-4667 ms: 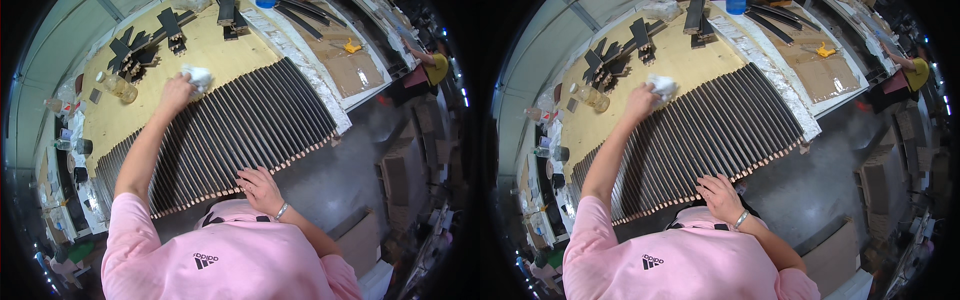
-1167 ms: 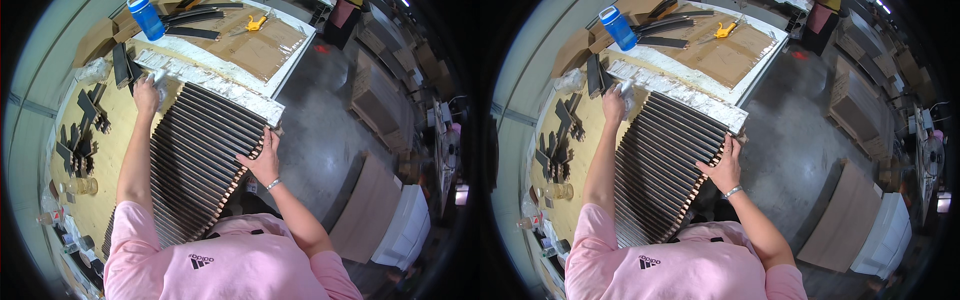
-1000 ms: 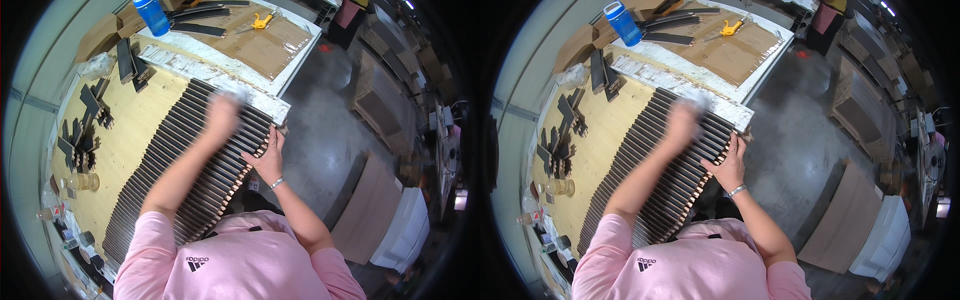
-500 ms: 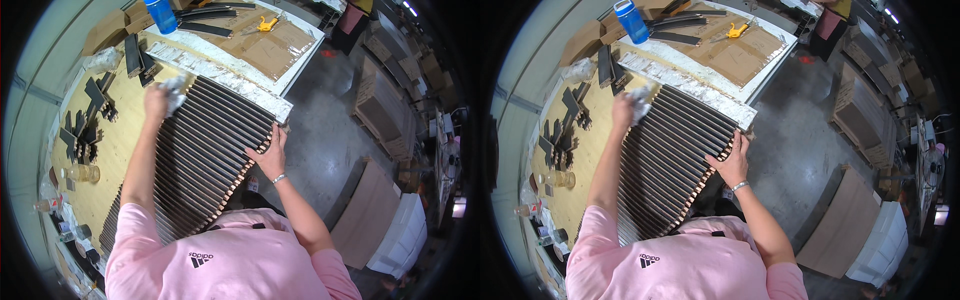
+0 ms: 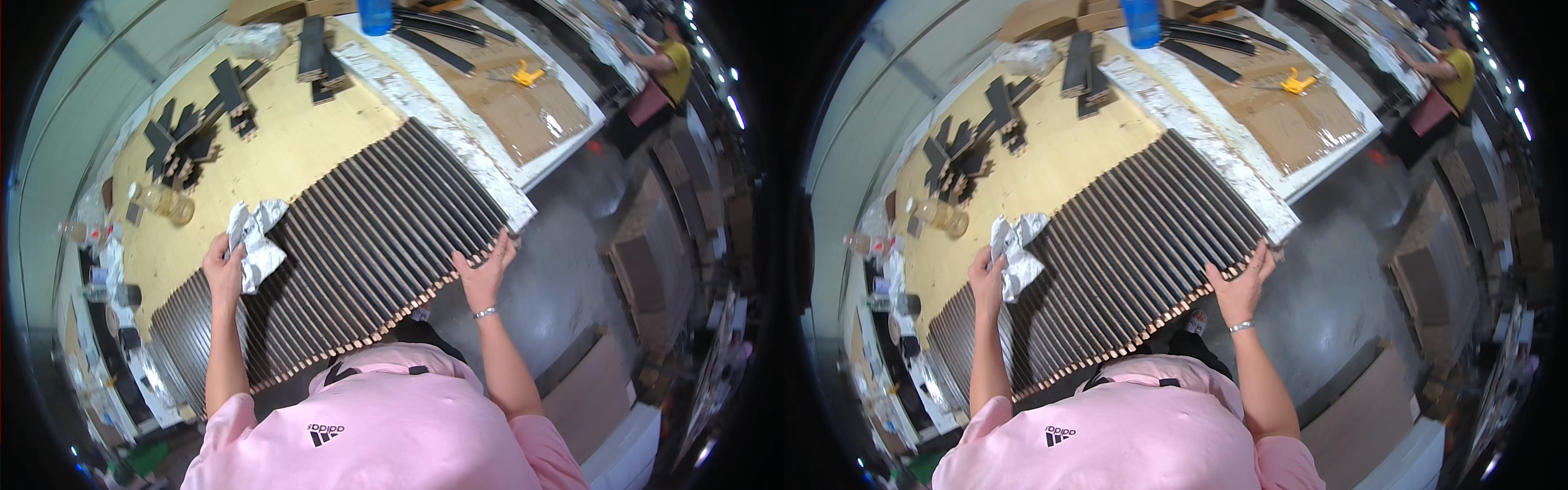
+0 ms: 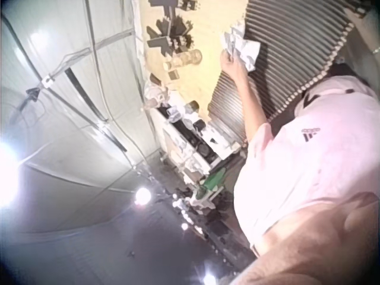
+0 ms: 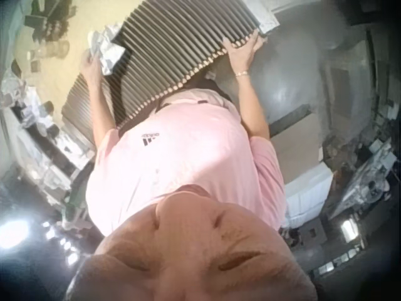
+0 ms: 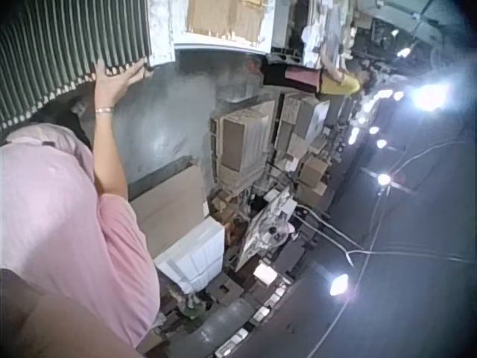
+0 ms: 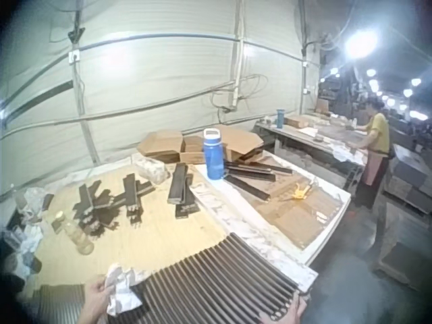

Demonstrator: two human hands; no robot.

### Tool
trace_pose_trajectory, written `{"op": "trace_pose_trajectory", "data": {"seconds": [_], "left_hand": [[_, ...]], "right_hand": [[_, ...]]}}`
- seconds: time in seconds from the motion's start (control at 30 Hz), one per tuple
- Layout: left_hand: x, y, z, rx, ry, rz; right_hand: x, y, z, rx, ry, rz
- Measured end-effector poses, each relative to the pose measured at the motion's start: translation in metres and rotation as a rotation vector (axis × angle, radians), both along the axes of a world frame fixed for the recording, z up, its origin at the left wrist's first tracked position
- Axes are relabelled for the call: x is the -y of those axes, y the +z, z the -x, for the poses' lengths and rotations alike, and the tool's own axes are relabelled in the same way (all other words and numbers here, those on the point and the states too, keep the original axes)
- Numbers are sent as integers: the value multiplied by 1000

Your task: The person wipes and sands several rows of dark wooden slats laid out on a table, using a white cloth and a sanding block.

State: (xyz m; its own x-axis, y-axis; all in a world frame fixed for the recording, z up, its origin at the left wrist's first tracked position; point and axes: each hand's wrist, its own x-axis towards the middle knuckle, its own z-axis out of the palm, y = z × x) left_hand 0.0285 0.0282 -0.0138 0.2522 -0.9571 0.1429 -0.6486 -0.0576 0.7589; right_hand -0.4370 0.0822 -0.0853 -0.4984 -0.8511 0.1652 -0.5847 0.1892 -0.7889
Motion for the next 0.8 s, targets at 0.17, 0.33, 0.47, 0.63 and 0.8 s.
{"op": "trace_pose_trajectory", "data": {"seconds": [0.17,0.33,0.47,0.63,0.8], "left_hand": [[-93,14,-19,383,182,18],[-169,25,-18,356,380,7],[-199,24,-45,262,488,204],[-249,31,-115,307,626,358],[-314,9,-249,303,994,306]], "right_hand": [[3,0,-3,20,40,-28],[3,-15,7,129,116,20],[7,-14,26,29,122,-51],[20,-26,43,-394,105,-33],[-1,-21,46,-160,-79,35]]}}
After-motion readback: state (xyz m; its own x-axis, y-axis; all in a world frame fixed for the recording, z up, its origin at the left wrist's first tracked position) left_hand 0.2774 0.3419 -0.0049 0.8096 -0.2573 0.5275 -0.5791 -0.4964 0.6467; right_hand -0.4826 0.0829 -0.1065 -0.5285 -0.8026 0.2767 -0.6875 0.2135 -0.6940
